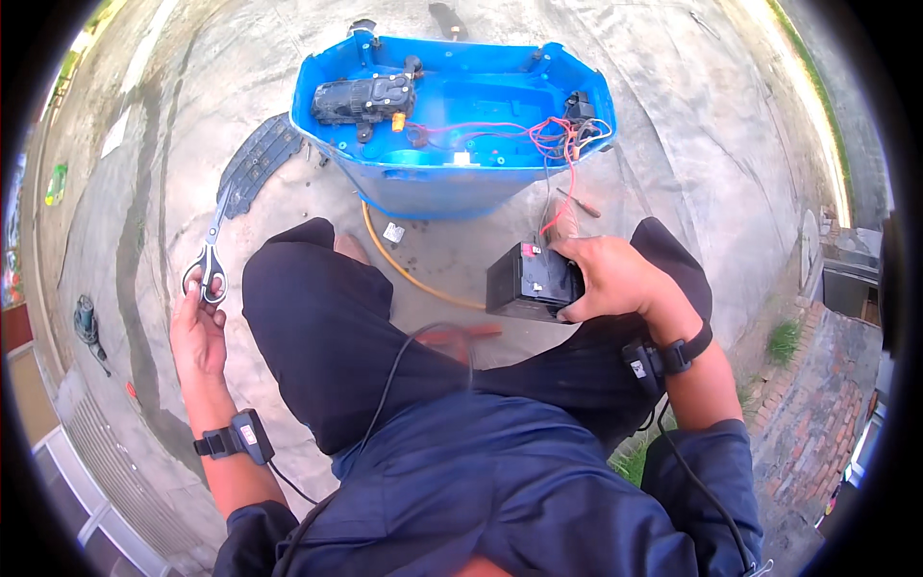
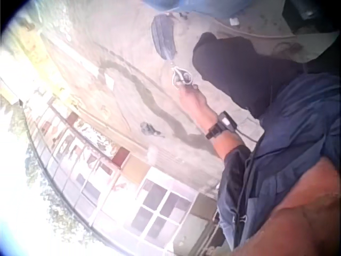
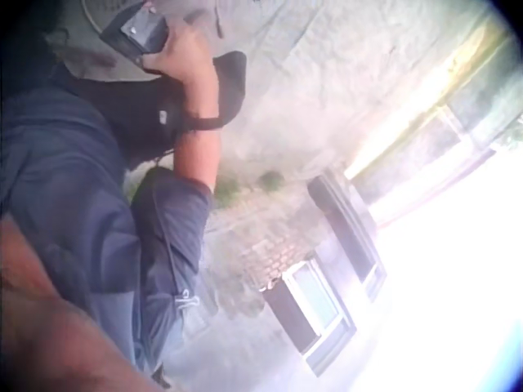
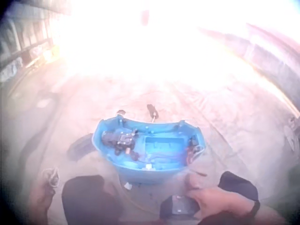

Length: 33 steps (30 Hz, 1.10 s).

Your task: The person connects electrical wires from a lead-acid battery to a pump and control circuit inside the blue plastic base of a sprayer. They use scissors to trim a wire before positioning the battery inside its compartment.

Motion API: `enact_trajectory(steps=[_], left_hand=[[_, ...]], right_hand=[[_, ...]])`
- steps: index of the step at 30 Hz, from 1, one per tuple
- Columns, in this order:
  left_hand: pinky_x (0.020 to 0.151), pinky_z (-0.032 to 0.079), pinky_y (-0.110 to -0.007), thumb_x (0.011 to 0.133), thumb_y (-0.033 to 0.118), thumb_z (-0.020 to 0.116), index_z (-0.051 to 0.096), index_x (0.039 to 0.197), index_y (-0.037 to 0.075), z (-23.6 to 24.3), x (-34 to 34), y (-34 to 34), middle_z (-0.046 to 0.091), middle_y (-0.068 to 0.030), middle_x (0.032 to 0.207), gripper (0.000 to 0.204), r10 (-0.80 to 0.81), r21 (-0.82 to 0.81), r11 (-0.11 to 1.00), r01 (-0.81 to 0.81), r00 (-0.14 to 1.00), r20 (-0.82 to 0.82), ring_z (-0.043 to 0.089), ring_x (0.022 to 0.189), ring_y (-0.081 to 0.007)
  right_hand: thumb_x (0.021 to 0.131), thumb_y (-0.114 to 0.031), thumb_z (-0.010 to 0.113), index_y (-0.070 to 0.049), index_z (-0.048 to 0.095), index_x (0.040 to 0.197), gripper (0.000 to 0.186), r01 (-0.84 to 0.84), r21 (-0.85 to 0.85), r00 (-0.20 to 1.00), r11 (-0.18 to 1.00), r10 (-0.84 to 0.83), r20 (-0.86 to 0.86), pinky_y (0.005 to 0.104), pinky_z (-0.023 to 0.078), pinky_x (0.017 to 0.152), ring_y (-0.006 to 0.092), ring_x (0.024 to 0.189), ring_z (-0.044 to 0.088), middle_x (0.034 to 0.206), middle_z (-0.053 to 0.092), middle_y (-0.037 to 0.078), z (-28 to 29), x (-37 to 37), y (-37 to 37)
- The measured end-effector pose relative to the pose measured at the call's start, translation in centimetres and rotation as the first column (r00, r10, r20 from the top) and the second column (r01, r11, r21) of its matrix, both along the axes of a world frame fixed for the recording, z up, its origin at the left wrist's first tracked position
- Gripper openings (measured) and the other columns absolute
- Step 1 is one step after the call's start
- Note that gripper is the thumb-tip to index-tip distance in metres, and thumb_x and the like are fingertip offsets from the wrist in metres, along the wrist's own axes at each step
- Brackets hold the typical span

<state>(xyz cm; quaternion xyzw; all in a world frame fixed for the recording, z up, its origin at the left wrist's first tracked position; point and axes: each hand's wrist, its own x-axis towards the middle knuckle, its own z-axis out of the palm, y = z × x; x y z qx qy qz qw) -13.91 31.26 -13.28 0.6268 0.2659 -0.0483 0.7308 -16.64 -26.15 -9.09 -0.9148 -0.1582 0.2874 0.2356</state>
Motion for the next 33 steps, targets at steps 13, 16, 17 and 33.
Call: enact_trajectory(steps=[13, 16, 17, 33], left_hand=[[0.072, 0.051, -0.026, 0.092, -0.003, 0.059, 0.06, 0.117, 0.003, 10.7, -0.8, -14.6, 0.061, -0.0135, 0.119, 0.025, -0.185, -0.368, 0.874, 0.319, 0.916, 0.355, 0.061, 0.108, -0.0233], [0.07, 0.051, -0.029, 0.089, -0.003, 0.061, 0.062, 0.112, 0.005, 11.5, -1.1, -18.7, 0.064, -0.0081, 0.113, 0.024, -0.231, -0.366, 0.855, 0.367, 0.902, 0.365, 0.063, 0.105, -0.0262], [0.071, 0.051, -0.031, 0.089, 0.001, 0.063, 0.061, 0.11, 0.005, 11.3, -1.2, -19.4, 0.064, -0.0105, 0.113, 0.021, -0.247, -0.363, 0.851, 0.379, 0.9, 0.36, 0.064, 0.104, -0.0273], [0.081, 0.06, -0.033, 0.094, 0.001, 0.057, 0.065, 0.111, -0.002, 7.9, -6.8, -23.5, 0.061, -0.0216, 0.137, 0.019, -0.705, -0.392, 0.637, 0.664, 0.707, 0.053, 0.072, 0.107, -0.0288]], right_hand=[[0.058, -0.031, 0.083, -0.002, 0.067, 0.113, 0.064, -0.018, 0.053, 0.99, 0.998, 0.011, 0.138, 0.0461, 0.056, 0.078, 0.0408, 0.089, 0.07, 0.091, 0.071, 0.021, -1.0, -1.7, -3.6], [0.058, -0.034, 0.086, -0.002, 0.067, 0.116, 0.069, 0.004, 0.021, 0.995, 1.0, -0.006, 0.095, 0.0462, 0.055, 0.084, 0.0402, 0.093, 0.07, 0.094, 0.071, 0.021, -0.7, -1.8, -4.0], [0.058, -0.034, 0.085, -0.003, 0.067, 0.115, 0.068, 0.027, 0.023, 0.995, 0.999, -0.029, 0.097, 0.0472, 0.054, 0.089, 0.0401, 0.092, 0.07, 0.093, 0.071, 0.02, -0.7, -2.0, -4.2], [0.057, -0.027, 0.079, -0.003, 0.067, 0.094, 0.045, 0.033, 0.057, 0.968, 0.998, -0.046, 0.247, 0.0484, 0.054, 0.076, 0.0419, 0.082, 0.068, 0.081, 0.071, 0.019, -2.0, -2.4, -4.7]])
